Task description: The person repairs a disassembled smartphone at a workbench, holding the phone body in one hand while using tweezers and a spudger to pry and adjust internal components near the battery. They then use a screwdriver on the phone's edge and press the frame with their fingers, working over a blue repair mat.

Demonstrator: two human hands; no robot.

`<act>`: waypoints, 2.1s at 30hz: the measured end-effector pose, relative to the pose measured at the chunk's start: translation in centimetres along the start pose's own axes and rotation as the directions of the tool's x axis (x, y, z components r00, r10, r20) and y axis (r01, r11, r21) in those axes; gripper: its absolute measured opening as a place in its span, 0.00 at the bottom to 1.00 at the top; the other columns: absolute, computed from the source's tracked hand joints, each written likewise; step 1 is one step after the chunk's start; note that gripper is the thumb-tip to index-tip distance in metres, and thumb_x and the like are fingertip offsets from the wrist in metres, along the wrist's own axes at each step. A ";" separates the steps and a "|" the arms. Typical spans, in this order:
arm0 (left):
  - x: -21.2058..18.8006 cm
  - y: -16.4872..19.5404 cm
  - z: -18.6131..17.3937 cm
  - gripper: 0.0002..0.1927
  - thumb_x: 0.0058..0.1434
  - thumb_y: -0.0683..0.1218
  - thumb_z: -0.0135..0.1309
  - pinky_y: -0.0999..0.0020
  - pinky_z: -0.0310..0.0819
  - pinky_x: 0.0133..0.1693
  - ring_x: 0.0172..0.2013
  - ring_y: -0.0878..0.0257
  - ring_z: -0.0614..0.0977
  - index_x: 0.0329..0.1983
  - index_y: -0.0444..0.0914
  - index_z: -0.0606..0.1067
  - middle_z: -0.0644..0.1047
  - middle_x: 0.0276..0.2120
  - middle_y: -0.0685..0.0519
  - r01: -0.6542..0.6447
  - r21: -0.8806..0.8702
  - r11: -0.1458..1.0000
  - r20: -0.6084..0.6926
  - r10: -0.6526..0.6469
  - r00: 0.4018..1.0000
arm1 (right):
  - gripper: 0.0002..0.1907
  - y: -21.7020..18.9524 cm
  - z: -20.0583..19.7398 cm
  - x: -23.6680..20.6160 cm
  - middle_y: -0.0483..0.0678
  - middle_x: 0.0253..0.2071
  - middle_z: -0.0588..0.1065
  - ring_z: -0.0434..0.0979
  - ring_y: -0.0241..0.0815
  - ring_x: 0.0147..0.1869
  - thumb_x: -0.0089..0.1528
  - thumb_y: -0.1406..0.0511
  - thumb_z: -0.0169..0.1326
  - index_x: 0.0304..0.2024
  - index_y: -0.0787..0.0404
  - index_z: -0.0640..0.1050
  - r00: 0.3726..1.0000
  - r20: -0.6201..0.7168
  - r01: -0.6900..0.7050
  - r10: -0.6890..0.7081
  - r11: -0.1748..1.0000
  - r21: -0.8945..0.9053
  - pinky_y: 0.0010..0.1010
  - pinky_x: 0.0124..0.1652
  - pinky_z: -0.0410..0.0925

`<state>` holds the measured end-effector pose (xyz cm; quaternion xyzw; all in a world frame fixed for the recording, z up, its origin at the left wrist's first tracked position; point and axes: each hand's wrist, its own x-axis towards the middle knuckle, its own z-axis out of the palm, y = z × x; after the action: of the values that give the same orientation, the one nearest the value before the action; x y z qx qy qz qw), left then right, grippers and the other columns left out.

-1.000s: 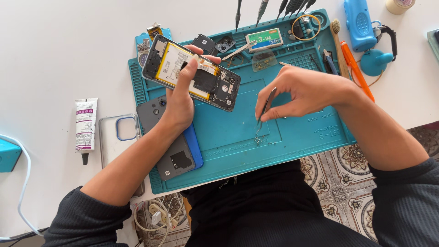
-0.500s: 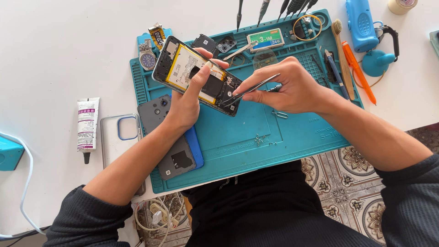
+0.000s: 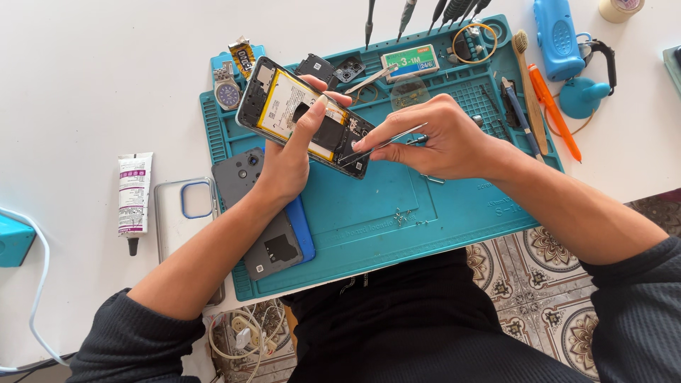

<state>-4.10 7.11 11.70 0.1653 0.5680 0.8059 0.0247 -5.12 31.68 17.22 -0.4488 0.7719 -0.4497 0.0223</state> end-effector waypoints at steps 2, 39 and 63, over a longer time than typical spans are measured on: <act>0.0 -0.1 0.0 0.17 0.74 0.50 0.49 0.65 0.82 0.53 0.49 0.63 0.83 0.60 0.38 0.64 0.79 0.52 0.45 0.007 0.001 1.000 -0.001 -0.007 1.000 | 0.12 -0.1 0.1 0.1 0.48 0.43 0.84 0.87 0.40 0.48 0.60 0.73 0.63 0.47 0.59 0.84 1.000 0.007 0.001 -0.001 1.000 -0.010 0.29 0.49 0.78; -2.2 -0.7 2.5 0.20 0.76 0.43 0.50 0.71 0.74 0.54 0.52 0.67 0.75 0.66 0.35 0.59 0.73 0.58 0.47 -0.213 0.361 0.908 0.105 0.187 0.977 | 0.10 -0.9 0.9 -1.5 0.50 0.48 0.81 0.83 0.48 0.55 0.68 0.73 0.51 0.52 0.63 0.74 0.990 0.093 -0.116 0.108 0.990 0.082 0.36 0.52 0.76; -2.6 0.5 2.4 0.19 0.76 0.41 0.53 0.73 0.74 0.48 0.45 0.69 0.75 0.65 0.35 0.62 0.73 0.54 0.50 -0.259 0.377 0.889 0.154 0.216 0.964 | 0.10 -0.5 0.5 -1.0 0.49 0.46 0.82 0.86 0.46 0.54 0.68 0.72 0.55 0.51 0.62 0.72 0.998 0.047 -0.041 0.039 0.998 0.047 0.33 0.51 0.78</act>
<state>-0.88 8.47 12.30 0.2785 0.6915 0.6621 -0.0773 -3.94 31.99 16.93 -0.4430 0.7691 -0.4568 0.0598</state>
